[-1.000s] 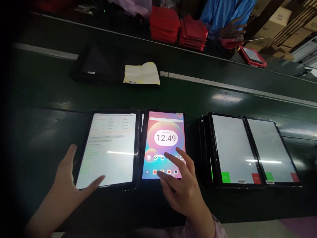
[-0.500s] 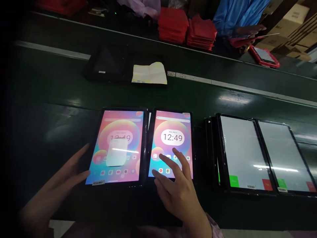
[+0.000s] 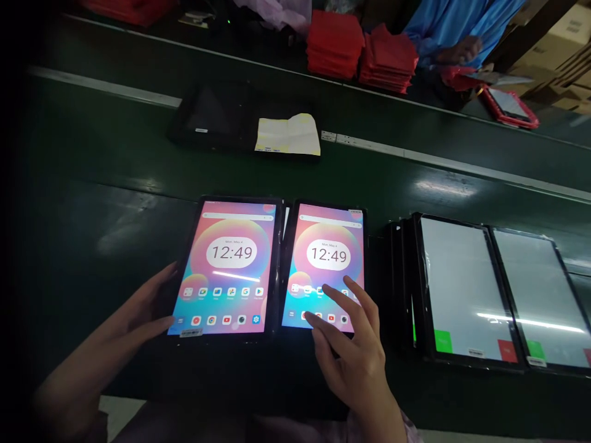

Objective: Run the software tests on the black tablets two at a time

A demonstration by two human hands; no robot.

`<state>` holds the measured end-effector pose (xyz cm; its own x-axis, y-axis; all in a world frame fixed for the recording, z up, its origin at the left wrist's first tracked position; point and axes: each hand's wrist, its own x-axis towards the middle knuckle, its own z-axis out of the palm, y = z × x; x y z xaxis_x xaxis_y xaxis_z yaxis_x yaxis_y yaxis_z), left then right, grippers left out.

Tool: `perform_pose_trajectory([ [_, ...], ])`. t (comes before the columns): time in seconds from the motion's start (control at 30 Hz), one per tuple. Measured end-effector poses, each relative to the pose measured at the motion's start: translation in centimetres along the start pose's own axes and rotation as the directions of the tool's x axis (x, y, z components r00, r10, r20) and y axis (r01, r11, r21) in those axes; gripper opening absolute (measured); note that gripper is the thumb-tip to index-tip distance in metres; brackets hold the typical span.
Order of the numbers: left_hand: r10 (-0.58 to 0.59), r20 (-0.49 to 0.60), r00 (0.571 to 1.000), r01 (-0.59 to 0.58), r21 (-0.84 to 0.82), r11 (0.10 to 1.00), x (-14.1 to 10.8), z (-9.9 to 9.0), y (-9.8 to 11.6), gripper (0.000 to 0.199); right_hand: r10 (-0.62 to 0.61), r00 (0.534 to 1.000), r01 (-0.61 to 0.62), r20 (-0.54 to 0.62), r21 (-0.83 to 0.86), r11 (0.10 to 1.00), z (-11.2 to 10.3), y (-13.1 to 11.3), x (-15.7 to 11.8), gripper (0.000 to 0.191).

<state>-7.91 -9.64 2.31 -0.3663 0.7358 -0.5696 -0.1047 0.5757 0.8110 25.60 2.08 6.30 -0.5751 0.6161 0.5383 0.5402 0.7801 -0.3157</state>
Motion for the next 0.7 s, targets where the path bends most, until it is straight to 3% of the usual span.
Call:
perform_pose_trajectory([
  [0.2, -0.032, 0.024, 0.999, 0.033, -0.039, 0.999, 0.55, -0.54, -0.16, 0.103, 0.015, 1.000, -0.015, -0.005, 0.005, 1.000, -0.18, 0.03, -0.06, 0.024],
  [0.37, -0.027, -0.007, 1.000, 0.027, 0.018, 0.999, 0.51, -0.46, -0.09, 0.097, 0.033, 0.999, -0.033, -0.004, 0.054, 0.998, 0.49, -0.29, 0.03, 0.023],
  [0.7, -0.081, -0.025, 0.996, 0.084, 0.117, 0.990, 0.71, -0.48, 0.21, 0.109, 0.036, 0.999, -0.037, -0.025, -0.034, 0.999, -0.23, 0.70, 0.30, 0.024],
])
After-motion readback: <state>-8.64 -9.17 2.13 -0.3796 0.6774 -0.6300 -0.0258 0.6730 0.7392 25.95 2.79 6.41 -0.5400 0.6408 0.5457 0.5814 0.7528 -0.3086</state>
